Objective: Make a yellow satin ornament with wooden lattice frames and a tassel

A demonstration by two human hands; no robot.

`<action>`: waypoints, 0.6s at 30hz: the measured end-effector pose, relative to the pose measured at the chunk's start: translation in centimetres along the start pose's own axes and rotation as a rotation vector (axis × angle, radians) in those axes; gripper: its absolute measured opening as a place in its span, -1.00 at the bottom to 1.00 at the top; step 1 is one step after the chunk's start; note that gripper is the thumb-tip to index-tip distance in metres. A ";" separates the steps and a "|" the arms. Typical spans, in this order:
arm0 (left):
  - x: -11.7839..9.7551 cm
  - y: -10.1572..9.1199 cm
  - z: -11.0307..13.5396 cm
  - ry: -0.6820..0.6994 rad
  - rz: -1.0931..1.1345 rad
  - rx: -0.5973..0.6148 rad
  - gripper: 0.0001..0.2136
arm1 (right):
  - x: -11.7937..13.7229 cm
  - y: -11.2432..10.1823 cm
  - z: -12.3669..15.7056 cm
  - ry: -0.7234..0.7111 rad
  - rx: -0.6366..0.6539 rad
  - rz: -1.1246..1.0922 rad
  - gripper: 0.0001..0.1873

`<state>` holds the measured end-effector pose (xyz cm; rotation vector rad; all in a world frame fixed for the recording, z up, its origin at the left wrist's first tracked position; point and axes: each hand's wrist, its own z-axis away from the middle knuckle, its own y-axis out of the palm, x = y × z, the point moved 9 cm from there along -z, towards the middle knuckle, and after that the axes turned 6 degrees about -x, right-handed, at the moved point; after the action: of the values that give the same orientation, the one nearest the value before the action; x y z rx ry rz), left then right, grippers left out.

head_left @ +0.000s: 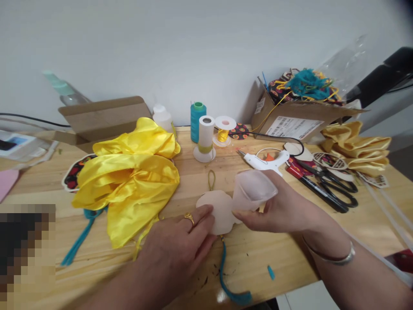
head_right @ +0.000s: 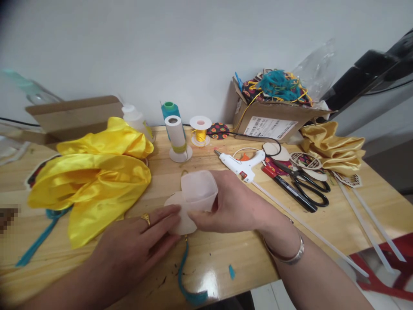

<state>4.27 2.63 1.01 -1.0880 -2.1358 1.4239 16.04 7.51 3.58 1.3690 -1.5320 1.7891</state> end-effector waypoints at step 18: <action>-0.1 0.0 0.0 -0.003 0.061 0.002 -0.79 | -0.3 -2.0 -0.4 -0.084 -0.327 0.174 -0.77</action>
<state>4.29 2.54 1.03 -1.1610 -2.1195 1.4550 17.67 8.63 4.35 1.1946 -1.9406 1.5021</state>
